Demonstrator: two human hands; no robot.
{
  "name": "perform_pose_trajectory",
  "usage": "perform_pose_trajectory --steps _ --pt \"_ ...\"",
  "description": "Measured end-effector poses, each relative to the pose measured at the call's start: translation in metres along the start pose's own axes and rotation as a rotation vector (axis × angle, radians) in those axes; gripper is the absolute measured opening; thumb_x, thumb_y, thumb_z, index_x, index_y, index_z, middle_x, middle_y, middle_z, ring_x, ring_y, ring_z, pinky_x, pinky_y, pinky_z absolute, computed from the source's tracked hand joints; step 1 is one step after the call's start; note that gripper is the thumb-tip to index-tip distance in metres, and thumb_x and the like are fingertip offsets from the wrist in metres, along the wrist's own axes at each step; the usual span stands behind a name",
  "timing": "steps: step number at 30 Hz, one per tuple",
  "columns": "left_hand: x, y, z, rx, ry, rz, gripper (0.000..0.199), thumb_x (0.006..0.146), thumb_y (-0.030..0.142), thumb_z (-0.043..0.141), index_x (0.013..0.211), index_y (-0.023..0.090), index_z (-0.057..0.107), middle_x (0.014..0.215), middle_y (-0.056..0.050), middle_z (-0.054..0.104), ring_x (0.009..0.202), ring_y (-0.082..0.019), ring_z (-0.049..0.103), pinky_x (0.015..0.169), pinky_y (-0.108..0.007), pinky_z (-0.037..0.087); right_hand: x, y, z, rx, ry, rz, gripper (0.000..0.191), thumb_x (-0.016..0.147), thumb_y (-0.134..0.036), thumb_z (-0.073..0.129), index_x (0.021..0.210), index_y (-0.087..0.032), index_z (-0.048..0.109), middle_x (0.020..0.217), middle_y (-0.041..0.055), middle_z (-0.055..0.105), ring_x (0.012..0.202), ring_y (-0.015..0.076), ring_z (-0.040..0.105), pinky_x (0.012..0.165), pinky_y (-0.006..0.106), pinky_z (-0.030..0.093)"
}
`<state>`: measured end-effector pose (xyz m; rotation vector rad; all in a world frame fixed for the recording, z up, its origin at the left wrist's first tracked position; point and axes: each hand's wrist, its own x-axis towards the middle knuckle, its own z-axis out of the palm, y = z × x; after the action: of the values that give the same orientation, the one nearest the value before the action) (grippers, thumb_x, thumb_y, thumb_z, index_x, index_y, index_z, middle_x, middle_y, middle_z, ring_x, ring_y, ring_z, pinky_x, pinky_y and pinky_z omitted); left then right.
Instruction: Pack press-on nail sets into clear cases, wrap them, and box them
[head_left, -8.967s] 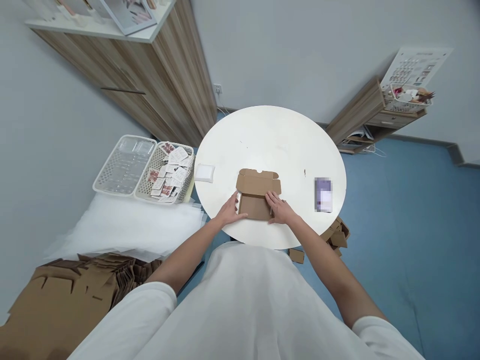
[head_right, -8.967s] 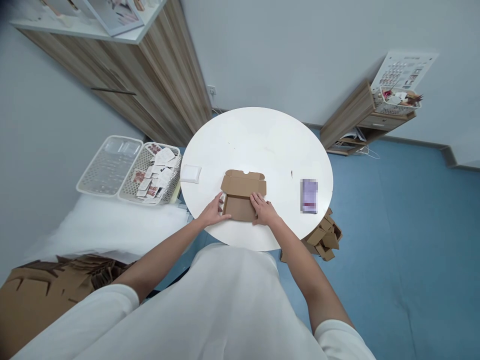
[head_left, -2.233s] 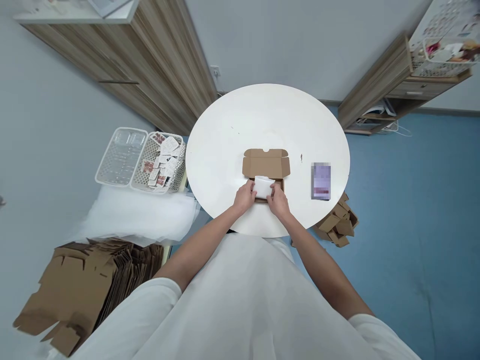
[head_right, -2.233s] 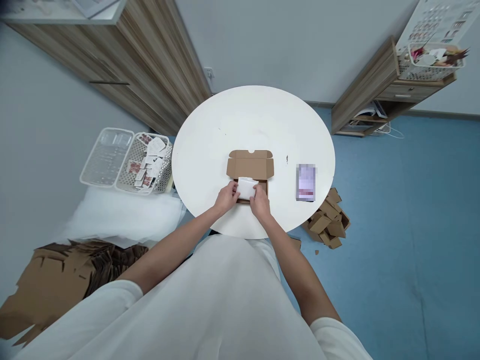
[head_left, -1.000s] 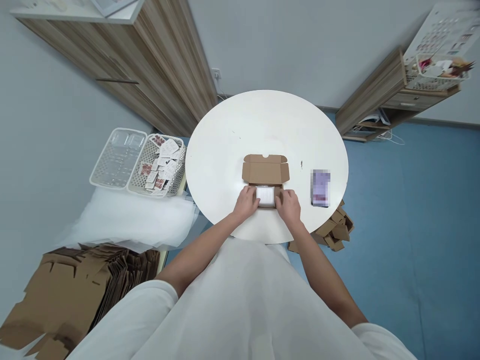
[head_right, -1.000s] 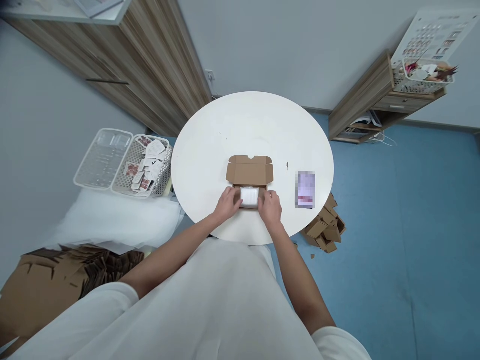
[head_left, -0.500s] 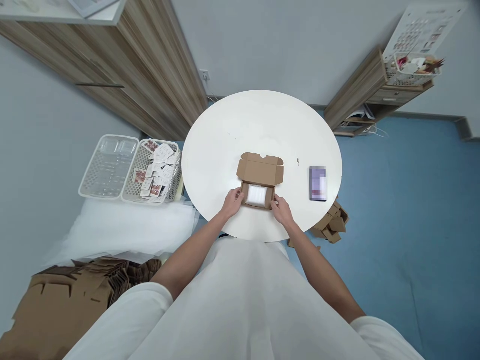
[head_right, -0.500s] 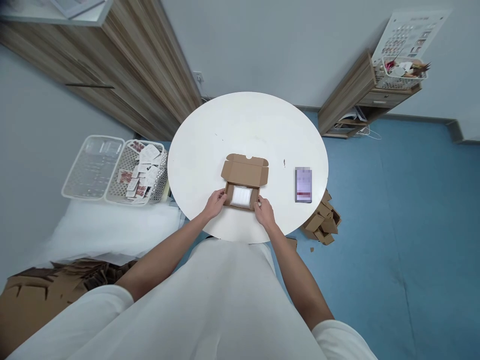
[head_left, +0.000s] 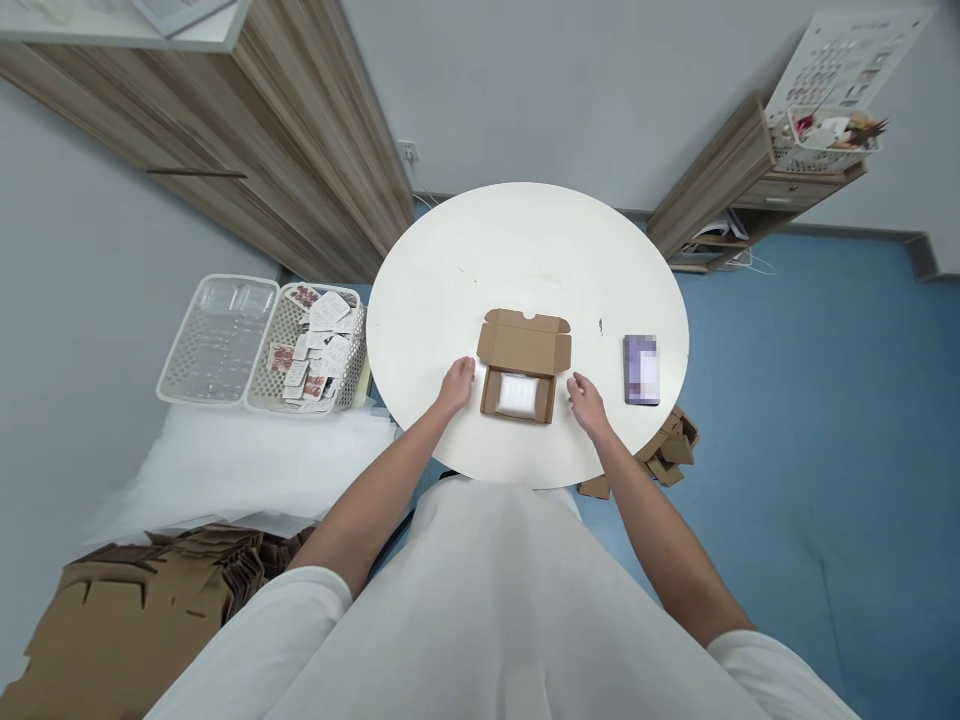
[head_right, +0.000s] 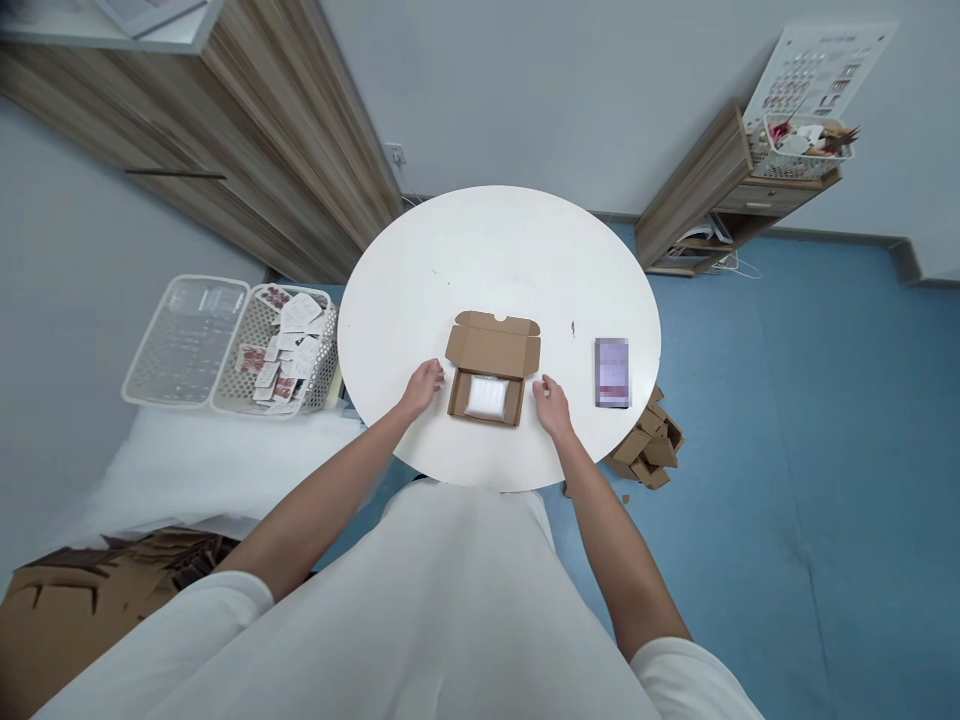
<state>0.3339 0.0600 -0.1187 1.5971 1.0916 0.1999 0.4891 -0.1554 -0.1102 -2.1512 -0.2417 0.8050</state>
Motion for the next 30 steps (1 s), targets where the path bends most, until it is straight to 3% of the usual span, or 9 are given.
perform_pose_trajectory --steps 5,8,13,17,21,26,30 --pt "0.037 0.025 -0.008 -0.199 -0.135 -0.226 0.068 0.08 0.068 0.018 0.106 0.015 0.052 0.105 -0.013 0.058 0.084 -0.016 0.058 0.064 -0.025 0.047 0.043 -0.018 -0.015 0.496 -0.008 0.198 0.047 0.081 -0.059 0.032 0.101 -0.022 0.053 0.1 0.0059 0.058 0.057 0.0098 0.05 0.05 0.024 0.044" --pt "0.047 0.033 -0.007 -0.186 -0.2 -0.255 0.074 0.078 0.071 0.015 0.104 0.014 0.054 0.102 -0.011 0.059 0.078 -0.016 0.057 0.061 -0.025 0.045 0.058 -0.028 -0.015 0.584 -0.128 0.257 0.051 0.08 -0.064 0.028 0.088 -0.021 0.056 0.084 0.0045 0.058 0.049 0.009 0.044 0.043 0.023 0.04" --pt "0.046 0.038 -0.001 -0.064 -0.258 -0.179 0.073 0.078 0.07 0.015 0.091 0.015 0.06 0.094 -0.01 0.06 0.073 -0.016 0.055 0.062 -0.028 0.044 0.066 -0.041 -0.009 0.535 -0.334 0.218 0.053 0.077 -0.067 0.031 0.075 -0.021 0.056 0.067 0.0008 0.05 0.043 0.0076 0.034 0.039 0.023 0.034" --pt "0.04 0.042 0.001 -0.011 -0.278 -0.102 0.07 0.08 0.067 0.015 0.089 0.015 0.061 0.092 -0.01 0.061 0.074 -0.017 0.056 0.067 -0.03 0.044 0.065 -0.053 -0.009 0.529 -0.345 0.165 0.051 0.076 -0.068 0.034 0.078 -0.023 0.057 0.07 -0.0002 0.049 0.043 0.007 0.032 0.04 0.023 0.034" --pt "0.033 0.051 0.0 0.018 -0.298 -0.023 0.063 0.084 0.059 0.015 0.098 0.018 0.06 0.104 -0.008 0.06 0.084 -0.019 0.056 0.072 -0.032 0.043 0.062 -0.06 -0.012 0.537 -0.348 0.114 0.048 0.077 -0.065 0.037 0.079 -0.022 0.058 0.077 0.0011 0.051 0.046 0.0071 0.037 0.044 0.023 0.037" --pt "0.023 0.058 -0.003 0.055 -0.361 0.112 0.038 0.08 0.029 0.032 0.105 0.02 0.059 0.107 -0.005 0.06 0.099 -0.021 0.05 0.083 -0.034 0.04 0.056 -0.061 -0.012 0.637 -0.398 0.021 0.028 0.079 -0.045 0.043 0.086 -0.023 0.06 0.085 0.0012 0.051 0.056 0.0082 0.046 0.056 0.024 0.044" --pt "0.016 0.052 -0.004 0.096 -0.334 0.161 0.044 0.069 0.017 0.037 0.107 0.02 0.059 0.105 -0.004 0.058 0.105 -0.022 0.045 0.088 -0.034 0.038 0.048 -0.058 -0.012 0.685 -0.425 -0.021 0.031 0.071 -0.025 0.042 0.096 -0.023 0.061 0.083 0.0004 0.05 0.062 0.0094 0.048 0.066 0.027 0.046"
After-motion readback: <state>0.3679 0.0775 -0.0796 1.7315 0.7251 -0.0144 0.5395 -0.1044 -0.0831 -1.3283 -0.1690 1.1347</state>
